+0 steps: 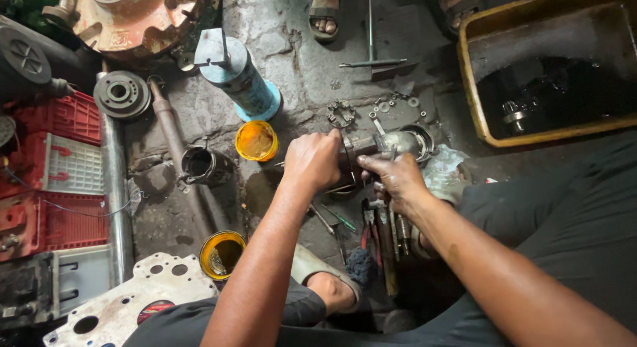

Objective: The person disassembles a cylindrical mechanical part, likely a starter motor, using a wrench and other tools. They remove bolts, separate components, and wipe the parts with a cloth.

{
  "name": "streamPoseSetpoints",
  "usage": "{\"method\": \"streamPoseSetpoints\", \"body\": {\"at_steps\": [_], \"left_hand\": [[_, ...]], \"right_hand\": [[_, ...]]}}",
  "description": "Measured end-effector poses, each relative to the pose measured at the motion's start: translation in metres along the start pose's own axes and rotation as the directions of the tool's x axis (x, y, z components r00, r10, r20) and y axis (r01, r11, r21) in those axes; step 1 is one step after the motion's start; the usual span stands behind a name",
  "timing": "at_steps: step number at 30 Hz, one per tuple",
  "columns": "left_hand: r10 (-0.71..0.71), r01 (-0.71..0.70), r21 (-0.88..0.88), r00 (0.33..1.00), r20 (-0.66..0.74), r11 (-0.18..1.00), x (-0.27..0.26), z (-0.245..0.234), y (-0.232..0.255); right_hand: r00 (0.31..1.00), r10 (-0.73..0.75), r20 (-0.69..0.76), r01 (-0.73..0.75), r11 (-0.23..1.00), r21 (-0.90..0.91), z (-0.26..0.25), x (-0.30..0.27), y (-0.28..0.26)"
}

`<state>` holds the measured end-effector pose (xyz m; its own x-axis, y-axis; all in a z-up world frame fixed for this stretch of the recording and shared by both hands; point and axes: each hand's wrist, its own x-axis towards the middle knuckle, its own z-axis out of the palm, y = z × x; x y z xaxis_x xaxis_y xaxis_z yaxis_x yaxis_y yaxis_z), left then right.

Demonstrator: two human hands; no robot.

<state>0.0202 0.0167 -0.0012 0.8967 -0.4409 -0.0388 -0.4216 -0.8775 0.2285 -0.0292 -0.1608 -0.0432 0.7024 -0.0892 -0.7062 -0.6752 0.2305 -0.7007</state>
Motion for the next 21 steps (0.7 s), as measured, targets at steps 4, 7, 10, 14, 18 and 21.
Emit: {"method": "streamPoseSetpoints", "body": {"at_steps": [4,7,10,14,18,21], "left_hand": [[0.003,-0.003,-0.001,1.0,-0.006,1.0,0.0,0.001,0.001],[0.0,0.0,0.001,1.0,0.004,1.0,0.001,0.003,0.0],[0.001,-0.001,-0.001,1.0,-0.002,1.0,0.001,0.002,-0.001],[0.0,0.0,0.02,1.0,0.012,1.0,-0.001,0.001,0.001],[0.004,-0.004,0.021,1.0,0.005,1.0,0.001,0.0,0.002],[0.013,-0.013,0.017,1.0,0.003,1.0,0.0,-0.001,0.001]], "right_hand": [[1.0,0.002,-0.003,-0.001,1.0,0.024,0.0,-0.004,-0.001],[0.981,-0.192,-0.025,0.189,0.979,-0.071,0.0,0.003,0.016],[0.873,-0.487,-0.028,0.476,0.864,-0.164,0.009,0.008,0.034],[0.98,-0.157,-0.12,0.154,0.987,-0.041,0.009,0.003,0.026],[0.986,-0.159,-0.059,0.163,0.983,0.079,0.007,-0.003,0.012],[0.971,-0.222,-0.093,0.219,0.975,-0.04,0.008,-0.002,0.018]]}}
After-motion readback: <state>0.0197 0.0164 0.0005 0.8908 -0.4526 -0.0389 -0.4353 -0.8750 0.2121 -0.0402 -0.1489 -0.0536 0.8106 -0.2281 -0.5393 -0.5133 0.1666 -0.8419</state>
